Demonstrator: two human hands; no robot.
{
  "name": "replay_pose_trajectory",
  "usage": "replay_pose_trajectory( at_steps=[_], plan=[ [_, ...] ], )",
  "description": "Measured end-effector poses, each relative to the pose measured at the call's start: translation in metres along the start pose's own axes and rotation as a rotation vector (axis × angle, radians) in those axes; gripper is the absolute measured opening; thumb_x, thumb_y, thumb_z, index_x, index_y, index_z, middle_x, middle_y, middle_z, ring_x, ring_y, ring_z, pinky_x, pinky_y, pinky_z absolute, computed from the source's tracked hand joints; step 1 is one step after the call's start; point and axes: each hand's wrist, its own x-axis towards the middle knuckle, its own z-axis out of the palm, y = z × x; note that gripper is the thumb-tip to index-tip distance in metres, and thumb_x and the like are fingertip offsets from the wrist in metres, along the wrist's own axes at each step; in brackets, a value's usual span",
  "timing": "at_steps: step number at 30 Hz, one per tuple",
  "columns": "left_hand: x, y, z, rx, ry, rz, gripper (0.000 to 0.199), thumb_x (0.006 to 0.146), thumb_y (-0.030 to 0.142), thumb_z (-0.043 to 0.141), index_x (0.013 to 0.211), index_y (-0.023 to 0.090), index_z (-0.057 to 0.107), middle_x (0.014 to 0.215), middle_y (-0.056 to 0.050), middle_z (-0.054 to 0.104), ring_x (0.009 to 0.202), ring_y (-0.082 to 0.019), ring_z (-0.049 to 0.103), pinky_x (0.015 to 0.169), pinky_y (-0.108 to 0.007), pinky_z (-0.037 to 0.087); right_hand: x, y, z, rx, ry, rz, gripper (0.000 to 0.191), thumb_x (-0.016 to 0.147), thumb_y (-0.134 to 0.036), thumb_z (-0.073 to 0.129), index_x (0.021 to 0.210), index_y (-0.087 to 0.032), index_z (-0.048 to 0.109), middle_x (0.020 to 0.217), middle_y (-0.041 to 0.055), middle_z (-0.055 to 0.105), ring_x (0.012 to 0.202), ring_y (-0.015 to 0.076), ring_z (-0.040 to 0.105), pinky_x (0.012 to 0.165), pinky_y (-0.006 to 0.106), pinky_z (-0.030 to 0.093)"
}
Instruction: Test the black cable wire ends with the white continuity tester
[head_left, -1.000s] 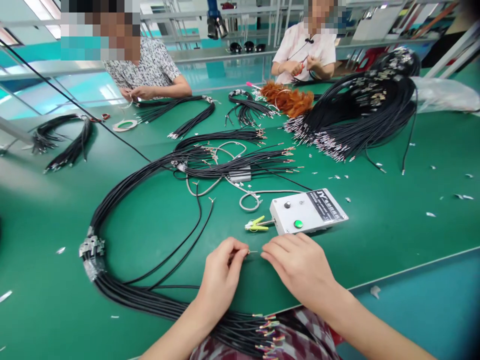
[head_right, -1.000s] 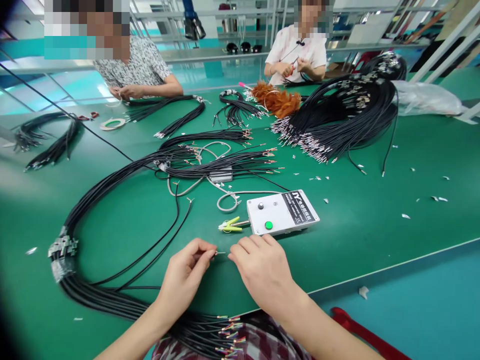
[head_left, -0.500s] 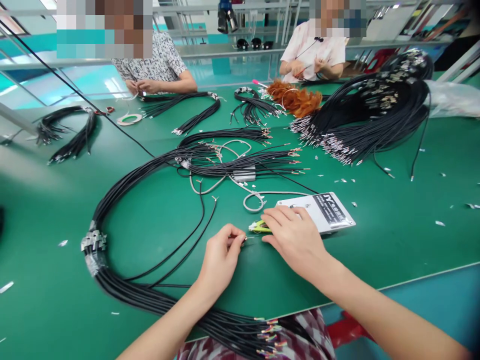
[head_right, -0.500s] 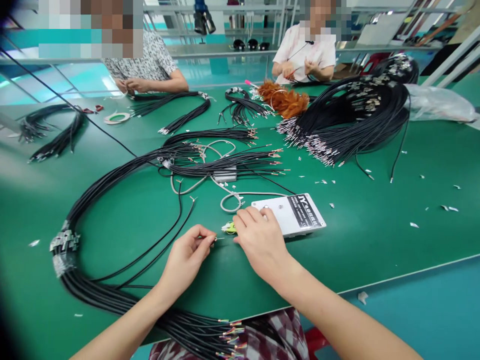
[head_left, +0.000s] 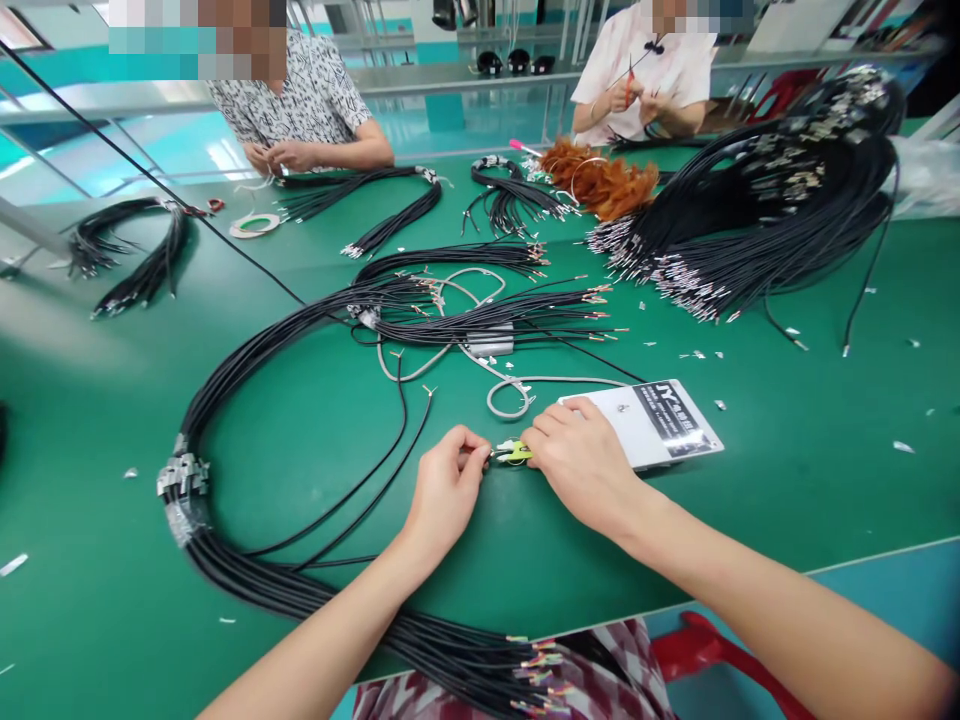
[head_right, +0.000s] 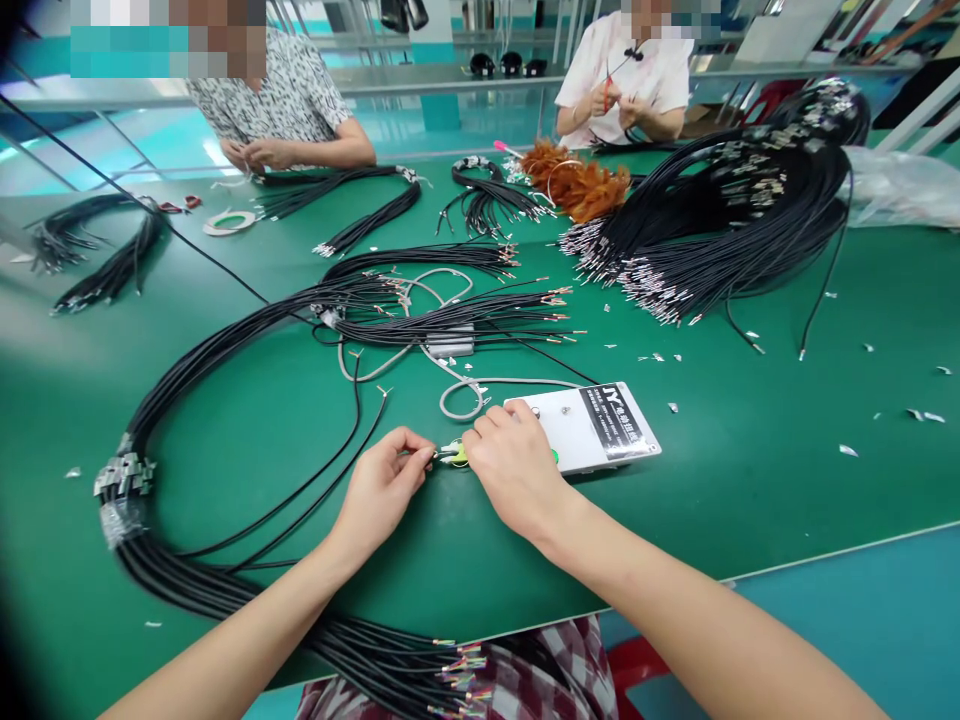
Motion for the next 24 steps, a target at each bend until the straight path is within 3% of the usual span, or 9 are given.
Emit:
replay_pose_trajectory(
  at_steps=[7, 11, 15, 18, 21, 24],
  plan=[
    [0.001, 0.001, 0.003, 0.046, 0.01, 0.003, 0.014, 0.083, 0.026, 0.055, 0.07, 0.02, 0.054, 0.058, 0.005, 0.05, 0.048, -0.01, 0.043, 0.046, -0.02, 0.03, 0.003, -0.004, -0.001, 0.001, -0.025, 0.016, 0.011, 0.079, -0.008, 0.067, 0.074, -0.017, 0.064, 0.075, 0.0026, 0.067, 0.08, 0.0211, 0.058, 0.079, 0.037, 0.031],
    [0.001, 0.001, 0.003, 0.07, 0.006, 0.002, 0.015, 0.084, 0.028, 0.054, 0.071, 0.02, 0.054, 0.061, 0.004, 0.052, 0.049, -0.011, 0.046, 0.047, -0.021, 0.032, -0.003, -0.001, -0.01, 0.059, -0.016, 0.015, 0.007, 0.082, -0.018, 0.071, 0.087, -0.017, 0.065, 0.089, 0.0051, 0.071, 0.092, 0.0236, 0.061, 0.084, 0.04, 0.033],
    [0.0, 0.002, 0.003, 0.073, 0.001, 0.0, 0.015, 0.084, 0.028, 0.053, 0.072, 0.02, 0.054, 0.058, 0.005, 0.051, 0.049, -0.011, 0.045, 0.048, -0.021, 0.032, -0.042, 0.014, -0.02, 0.21, 0.256, 0.111, 0.022, 0.089, -0.024, 0.066, 0.11, -0.02, 0.062, 0.114, 0.0045, 0.071, 0.107, 0.0212, 0.061, 0.093, 0.039, 0.035],
    [0.0, 0.003, 0.002, 0.064, -0.001, 0.002, 0.014, 0.084, 0.028, 0.054, 0.072, 0.02, 0.055, 0.057, 0.005, 0.05, 0.048, -0.011, 0.043, 0.048, -0.022, 0.031, -0.08, 0.018, -0.016, 0.237, 0.473, 0.267, 0.015, 0.091, -0.012, 0.058, 0.103, -0.02, 0.063, 0.113, 0.0058, 0.073, 0.11, 0.0219, 0.061, 0.094, 0.039, 0.039],
    [0.001, 0.004, 0.002, 0.059, 0.0, 0.005, 0.014, 0.083, 0.027, 0.055, 0.072, 0.019, 0.056, 0.058, 0.005, 0.051, 0.049, -0.011, 0.043, 0.048, -0.022, 0.031, -0.104, 0.008, -0.003, 0.265, 0.489, 0.267, 0.014, 0.09, -0.008, 0.056, 0.095, -0.02, 0.062, 0.115, 0.0068, 0.072, 0.114, 0.0239, 0.06, 0.094, 0.042, 0.039],
    [0.0, 0.005, 0.001, 0.064, 0.007, 0.003, 0.013, 0.083, 0.028, 0.055, 0.073, 0.019, 0.057, 0.06, 0.004, 0.054, 0.05, -0.012, 0.045, 0.048, -0.022, 0.031, -0.107, -0.004, 0.009, 0.238, 0.5, 0.294, 0.012, 0.09, -0.01, 0.058, 0.09, -0.022, 0.061, 0.113, 0.0048, 0.074, 0.115, 0.0249, 0.06, 0.096, 0.044, 0.038]
  ],
)
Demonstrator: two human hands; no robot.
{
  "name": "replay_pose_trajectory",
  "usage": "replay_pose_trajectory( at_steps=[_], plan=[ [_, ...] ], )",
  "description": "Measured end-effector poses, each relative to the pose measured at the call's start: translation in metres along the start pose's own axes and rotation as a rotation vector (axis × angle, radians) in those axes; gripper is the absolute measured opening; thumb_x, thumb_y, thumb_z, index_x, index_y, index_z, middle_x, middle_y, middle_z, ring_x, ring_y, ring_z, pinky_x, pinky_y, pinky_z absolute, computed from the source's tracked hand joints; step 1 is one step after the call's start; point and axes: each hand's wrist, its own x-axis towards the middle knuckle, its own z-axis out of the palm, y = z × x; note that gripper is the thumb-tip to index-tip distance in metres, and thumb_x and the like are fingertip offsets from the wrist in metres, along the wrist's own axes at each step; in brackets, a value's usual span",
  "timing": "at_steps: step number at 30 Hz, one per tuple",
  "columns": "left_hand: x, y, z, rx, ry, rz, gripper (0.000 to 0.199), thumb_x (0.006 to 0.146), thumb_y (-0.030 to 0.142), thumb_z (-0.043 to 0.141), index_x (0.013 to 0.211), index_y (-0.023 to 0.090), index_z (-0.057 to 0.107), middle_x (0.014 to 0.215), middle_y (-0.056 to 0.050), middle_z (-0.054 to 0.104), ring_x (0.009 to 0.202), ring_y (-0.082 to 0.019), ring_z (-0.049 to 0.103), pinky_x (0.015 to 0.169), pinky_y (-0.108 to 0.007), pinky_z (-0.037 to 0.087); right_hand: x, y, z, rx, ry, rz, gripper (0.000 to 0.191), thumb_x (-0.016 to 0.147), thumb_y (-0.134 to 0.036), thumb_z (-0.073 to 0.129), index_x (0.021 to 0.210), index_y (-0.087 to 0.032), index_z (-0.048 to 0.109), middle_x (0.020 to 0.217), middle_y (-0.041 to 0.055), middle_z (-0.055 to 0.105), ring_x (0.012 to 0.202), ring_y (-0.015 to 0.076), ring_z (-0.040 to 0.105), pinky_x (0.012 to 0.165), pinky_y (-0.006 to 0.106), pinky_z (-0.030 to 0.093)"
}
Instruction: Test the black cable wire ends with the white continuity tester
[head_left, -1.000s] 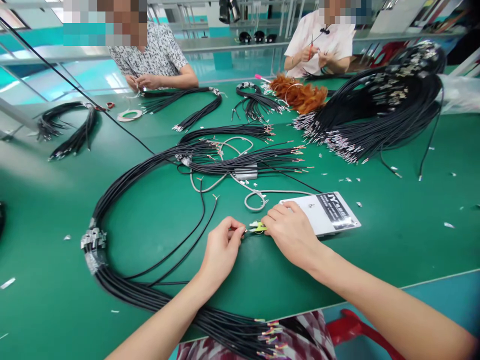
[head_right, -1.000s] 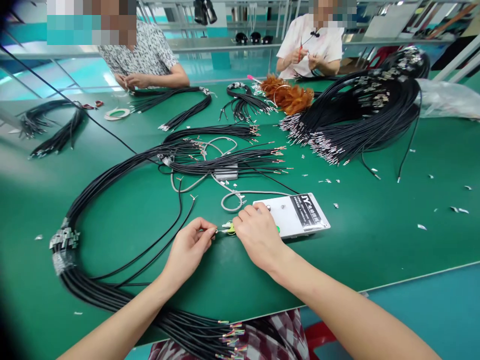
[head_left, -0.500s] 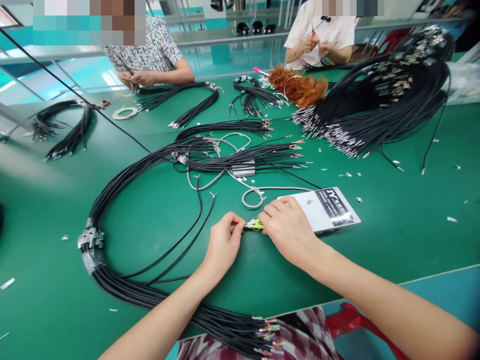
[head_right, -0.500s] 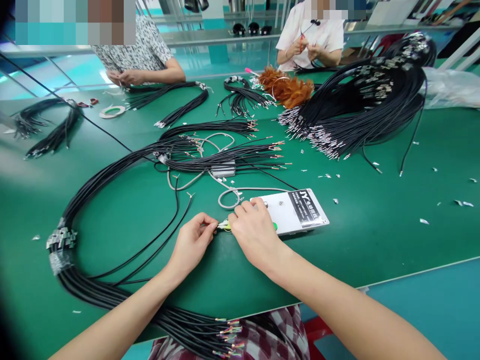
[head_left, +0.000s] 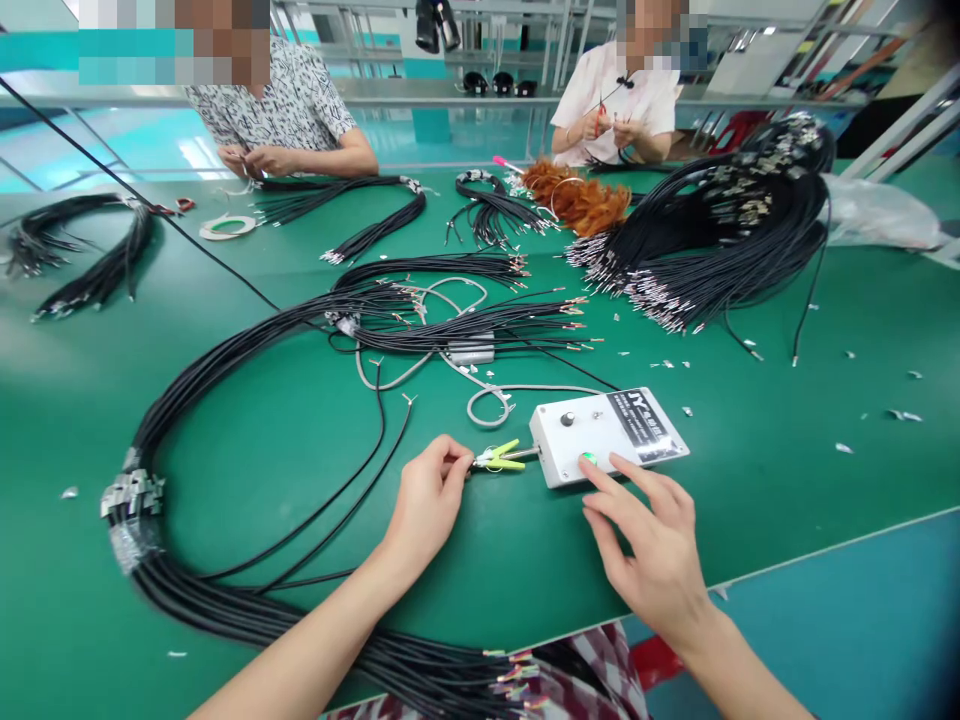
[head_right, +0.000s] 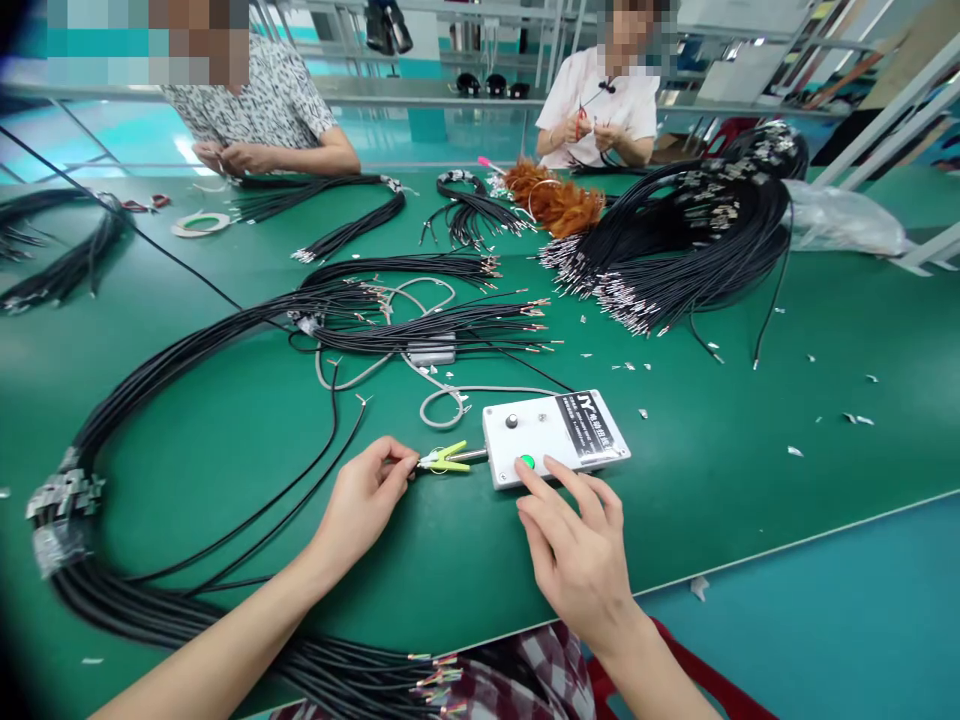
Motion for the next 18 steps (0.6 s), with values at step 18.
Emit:
replay_pose_trajectory(
  at_steps=[18],
  plan=[
    [0.011, 0.007, -0.068, -0.163, 0.137, -0.038, 0.026, 0.074, 0.038, 0.068, 0.073, 0.013, 0.063, 0.054, 0.001, 0.059, 0.041, -0.011, 0.054, 0.042, -0.022, 0.042, -0.021, -0.016, 0.018, 0.231, -0.011, -0.121, 0.029, 0.085, -0.004, 0.056, 0.107, -0.022, 0.062, 0.12, 0.0074, 0.07, 0.113, 0.023, 0.063, 0.092, 0.041, 0.049]
  ],
)
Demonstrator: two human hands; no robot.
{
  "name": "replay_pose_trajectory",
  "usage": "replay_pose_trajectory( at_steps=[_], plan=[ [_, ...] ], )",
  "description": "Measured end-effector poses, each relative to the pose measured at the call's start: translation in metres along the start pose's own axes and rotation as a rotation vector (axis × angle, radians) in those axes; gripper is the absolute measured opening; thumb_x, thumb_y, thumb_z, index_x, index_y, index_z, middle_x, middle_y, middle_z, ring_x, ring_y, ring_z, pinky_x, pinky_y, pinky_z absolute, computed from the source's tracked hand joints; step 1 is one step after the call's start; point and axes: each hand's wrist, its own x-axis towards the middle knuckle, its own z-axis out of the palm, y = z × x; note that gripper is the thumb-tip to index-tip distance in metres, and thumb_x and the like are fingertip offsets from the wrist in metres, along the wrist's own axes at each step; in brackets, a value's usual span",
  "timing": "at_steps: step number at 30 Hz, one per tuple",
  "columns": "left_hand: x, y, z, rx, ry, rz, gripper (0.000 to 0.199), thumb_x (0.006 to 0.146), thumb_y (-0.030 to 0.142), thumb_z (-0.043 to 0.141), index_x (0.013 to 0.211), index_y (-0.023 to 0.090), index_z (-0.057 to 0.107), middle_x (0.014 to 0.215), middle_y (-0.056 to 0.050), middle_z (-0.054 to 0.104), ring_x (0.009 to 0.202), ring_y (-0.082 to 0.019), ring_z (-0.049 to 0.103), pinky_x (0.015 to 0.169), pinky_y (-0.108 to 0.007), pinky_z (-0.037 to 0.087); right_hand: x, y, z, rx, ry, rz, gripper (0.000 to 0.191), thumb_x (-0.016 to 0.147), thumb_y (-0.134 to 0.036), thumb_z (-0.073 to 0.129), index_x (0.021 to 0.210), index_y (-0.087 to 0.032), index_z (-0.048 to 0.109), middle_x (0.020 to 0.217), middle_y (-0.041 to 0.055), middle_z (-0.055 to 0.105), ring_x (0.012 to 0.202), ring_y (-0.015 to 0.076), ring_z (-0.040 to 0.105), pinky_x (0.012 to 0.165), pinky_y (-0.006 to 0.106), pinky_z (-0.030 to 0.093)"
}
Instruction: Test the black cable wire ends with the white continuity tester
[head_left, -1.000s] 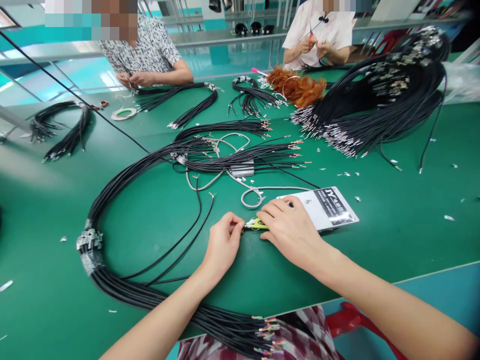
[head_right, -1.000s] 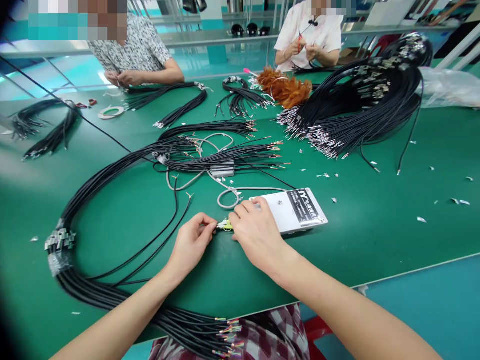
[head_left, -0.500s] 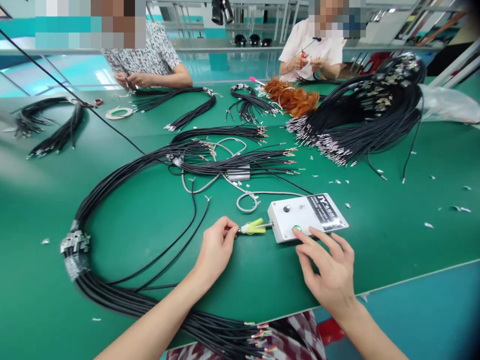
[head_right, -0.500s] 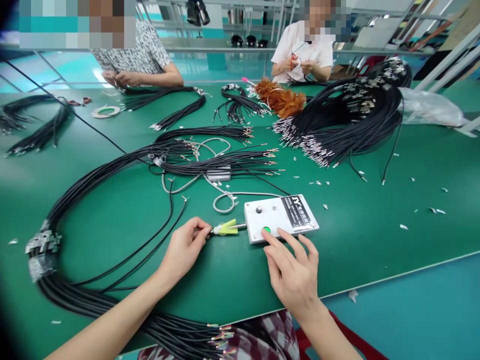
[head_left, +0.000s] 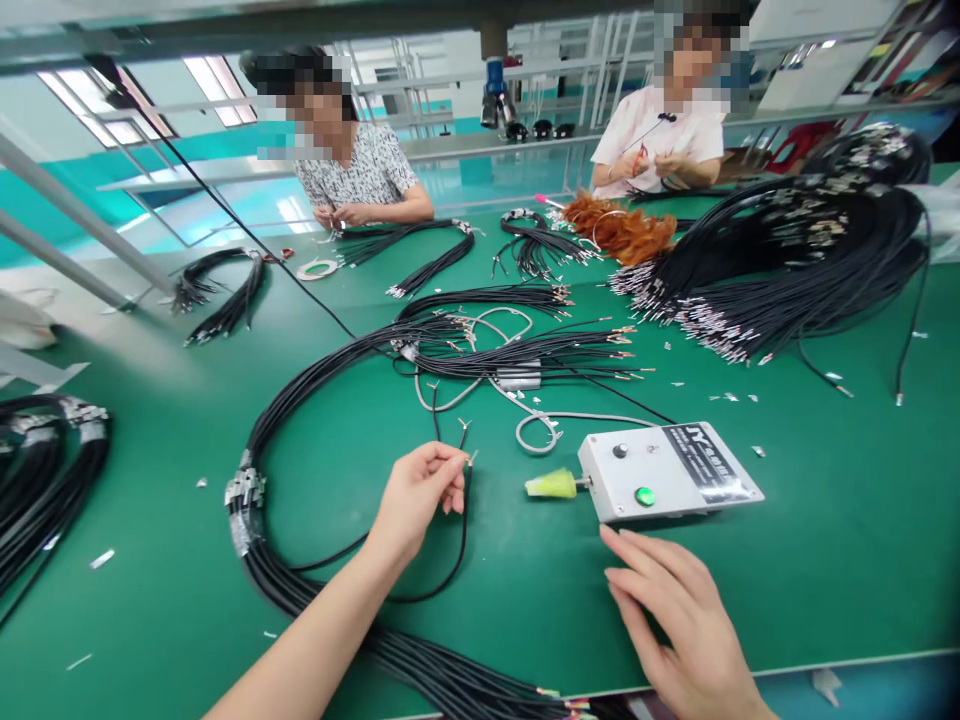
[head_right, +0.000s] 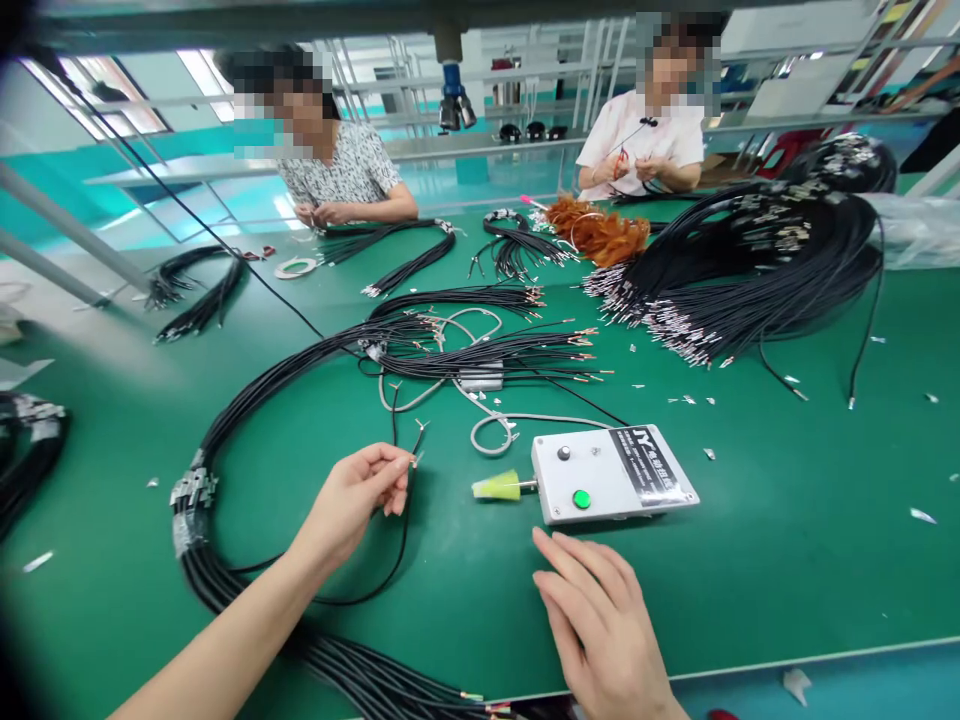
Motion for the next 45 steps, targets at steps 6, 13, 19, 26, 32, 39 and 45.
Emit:
replay_pose_trajectory(
  at_steps=[6, 13, 19, 26, 32, 39, 45],
  plan=[
    [0.025, 0.027, -0.053, 0.06, 0.347, 0.202, 0.019, 0.09, 0.036, 0.048, 0.097, 0.019, 0.049, 0.08, 0.001, 0.06, 0.072, -0.012, 0.061, 0.07, -0.027, 0.048, 0.001, 0.0, 0.003, 0.044, -0.009, 0.032, 0.025, 0.087, -0.007, 0.055, 0.106, -0.02, 0.064, 0.116, 0.0091, 0.071, 0.108, 0.0222, 0.066, 0.087, 0.037, 0.057],
    [-0.092, -0.014, -0.002, 0.878, -0.88, 0.331, 0.011, 0.078, 0.023, 0.07, 0.084, 0.022, 0.061, 0.089, -0.006, 0.064, 0.081, -0.022, 0.059, 0.071, -0.031, 0.046, 0.001, 0.002, 0.005, 0.051, -0.001, -0.005, 0.024, 0.087, -0.008, 0.055, 0.105, -0.021, 0.065, 0.111, 0.0092, 0.073, 0.098, 0.0217, 0.07, 0.08, 0.034, 0.06],
    [-0.094, -0.025, 0.003, 0.823, -1.0, 0.092, 0.022, 0.07, 0.007, 0.067, 0.079, 0.023, 0.054, 0.087, 0.001, 0.056, 0.083, -0.018, 0.054, 0.074, -0.026, 0.042, 0.001, 0.003, 0.006, 0.082, -0.027, 0.017, 0.022, 0.088, -0.009, 0.055, 0.105, -0.02, 0.065, 0.113, 0.0104, 0.072, 0.099, 0.0217, 0.069, 0.081, 0.034, 0.06],
    [-0.09, -0.018, 0.002, 0.792, -1.008, -0.041, 0.022, 0.068, 0.006, 0.065, 0.078, 0.022, 0.054, 0.084, 0.002, 0.054, 0.087, -0.021, 0.051, 0.094, -0.04, 0.037, 0.004, 0.0, 0.004, 0.091, -0.056, 0.04, 0.021, 0.089, -0.01, 0.054, 0.105, -0.018, 0.064, 0.113, 0.0109, 0.072, 0.098, 0.0214, 0.069, 0.082, 0.034, 0.06],
    [-0.092, 0.01, -0.005, 0.574, -0.913, -0.233, 0.021, 0.064, 0.005, 0.063, 0.074, 0.022, 0.059, 0.085, 0.004, 0.055, 0.088, -0.017, 0.053, 0.088, -0.029, 0.04, 0.002, -0.003, 0.006, 0.129, -0.095, 0.073, 0.024, 0.089, -0.01, 0.054, 0.109, -0.02, 0.063, 0.116, 0.0096, 0.07, 0.102, 0.0208, 0.068, 0.086, 0.034, 0.058],
    [-0.089, 0.002, -0.008, 0.446, -0.731, -0.208, 0.004, 0.074, 0.015, 0.06, 0.076, 0.019, 0.059, 0.083, 0.001, 0.06, 0.085, -0.017, 0.053, 0.08, -0.025, 0.041, 0.003, -0.011, 0.008, 0.312, -0.163, 0.228, 0.024, 0.091, -0.013, 0.055, 0.112, -0.024, 0.06, 0.119, 0.0068, 0.069, 0.107, 0.0199, 0.065, 0.093, 0.036, 0.053],
    [-0.086, 0.005, 0.006, 0.302, -0.689, -0.117, 0.005, 0.081, 0.016, 0.052, 0.079, 0.02, 0.05, 0.075, 0.004, 0.049, 0.073, -0.014, 0.045, 0.069, -0.025, 0.039, 0.021, -0.033, 0.001, 0.77, -0.251, 0.748, 0.016, 0.095, -0.033, 0.053, 0.102, -0.025, 0.064, 0.1, 0.003, 0.073, 0.094, 0.0164, 0.068, 0.087, 0.029, 0.053]
  ],
)
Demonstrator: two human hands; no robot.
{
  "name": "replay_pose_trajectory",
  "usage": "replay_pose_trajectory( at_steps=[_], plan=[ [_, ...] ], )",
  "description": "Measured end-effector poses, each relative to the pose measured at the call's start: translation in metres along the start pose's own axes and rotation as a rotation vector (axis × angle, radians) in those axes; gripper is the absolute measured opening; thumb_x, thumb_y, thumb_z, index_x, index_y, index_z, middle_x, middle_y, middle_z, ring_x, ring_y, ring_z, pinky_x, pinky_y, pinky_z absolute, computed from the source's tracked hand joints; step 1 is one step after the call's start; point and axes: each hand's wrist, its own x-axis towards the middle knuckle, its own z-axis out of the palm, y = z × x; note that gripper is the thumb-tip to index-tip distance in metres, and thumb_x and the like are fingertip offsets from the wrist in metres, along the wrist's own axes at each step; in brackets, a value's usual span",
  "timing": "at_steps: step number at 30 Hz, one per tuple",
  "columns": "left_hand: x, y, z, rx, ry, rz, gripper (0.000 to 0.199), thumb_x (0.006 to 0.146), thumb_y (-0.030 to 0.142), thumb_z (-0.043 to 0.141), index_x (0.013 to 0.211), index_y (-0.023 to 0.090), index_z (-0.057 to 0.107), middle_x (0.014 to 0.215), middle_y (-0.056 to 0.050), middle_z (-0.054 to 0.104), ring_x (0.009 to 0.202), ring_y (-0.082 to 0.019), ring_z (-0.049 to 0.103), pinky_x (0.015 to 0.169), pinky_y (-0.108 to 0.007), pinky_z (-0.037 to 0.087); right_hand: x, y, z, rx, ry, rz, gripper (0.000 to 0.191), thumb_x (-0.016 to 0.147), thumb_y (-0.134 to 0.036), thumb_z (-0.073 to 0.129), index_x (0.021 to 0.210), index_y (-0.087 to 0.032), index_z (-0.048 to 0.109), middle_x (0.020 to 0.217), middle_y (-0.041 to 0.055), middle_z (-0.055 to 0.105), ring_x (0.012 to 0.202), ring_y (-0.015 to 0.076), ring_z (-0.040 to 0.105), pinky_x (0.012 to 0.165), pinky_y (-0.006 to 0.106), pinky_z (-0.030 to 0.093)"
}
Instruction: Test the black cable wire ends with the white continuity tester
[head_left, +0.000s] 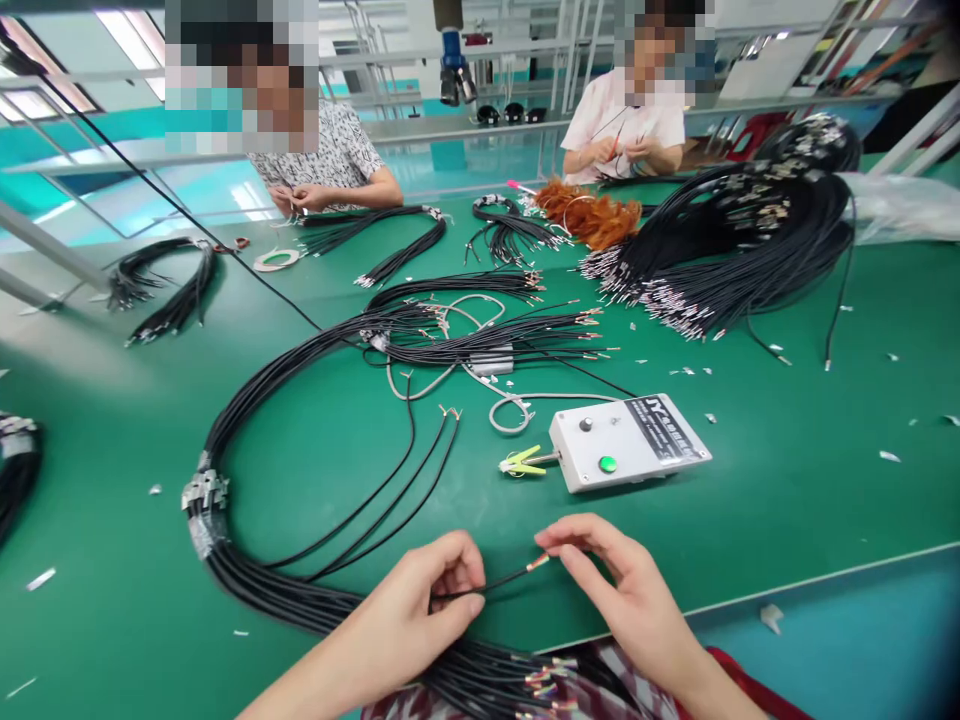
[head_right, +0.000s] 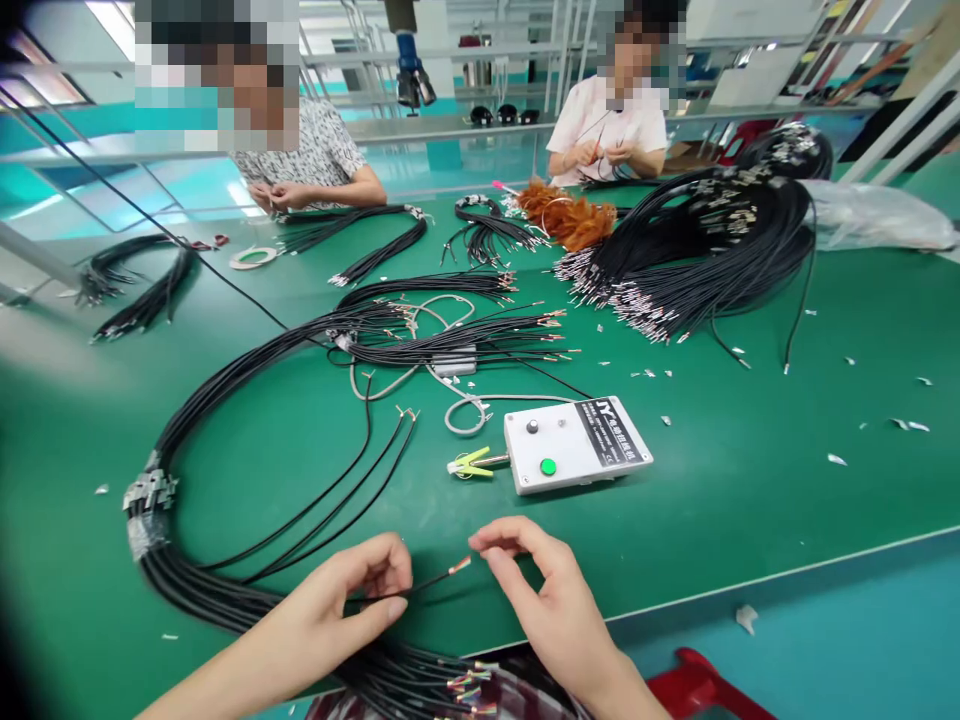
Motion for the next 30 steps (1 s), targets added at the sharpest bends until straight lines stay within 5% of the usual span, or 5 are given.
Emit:
replay_pose_trajectory(
  at_steps=[8, 18, 30],
  plan=[
    [0.023, 0.026, 0.014, -0.197, 0.08, 0.083, 0.02, 0.088, 0.034, 0.055, 0.083, 0.016, 0.061, 0.069, 0.003, 0.051, 0.065, -0.013, 0.043, 0.061, -0.024, 0.035, 0.017, -0.017, 0.009, 0.409, -0.097, 0.094, 0.023, 0.09, -0.042, 0.061, 0.087, -0.021, 0.07, 0.077, 0.0006, 0.068, 0.076, 0.0123, 0.062, 0.075, 0.023, 0.048],
    [0.021, 0.022, 0.018, -0.282, 0.192, 0.059, 0.023, 0.087, 0.037, 0.055, 0.081, 0.015, 0.061, 0.059, 0.003, 0.051, 0.052, -0.01, 0.038, 0.046, -0.021, 0.027, 0.031, -0.013, 0.028, 0.96, -0.142, 0.371, 0.025, 0.069, -0.033, 0.083, 0.079, -0.017, 0.066, 0.058, -0.0065, 0.048, 0.051, 0.0043, 0.033, 0.052, 0.02, 0.023],
    [0.025, 0.02, 0.022, -0.432, 0.192, 0.009, 0.034, 0.084, 0.048, 0.06, 0.082, 0.015, 0.056, 0.056, 0.004, 0.051, 0.046, -0.007, 0.035, 0.043, -0.019, 0.025, 0.031, -0.015, 0.028, 0.896, -0.099, 0.355, 0.026, 0.074, -0.04, 0.078, 0.079, -0.016, 0.068, 0.065, -0.0026, 0.056, 0.056, 0.0062, 0.04, 0.056, 0.022, 0.028]
  ],
)
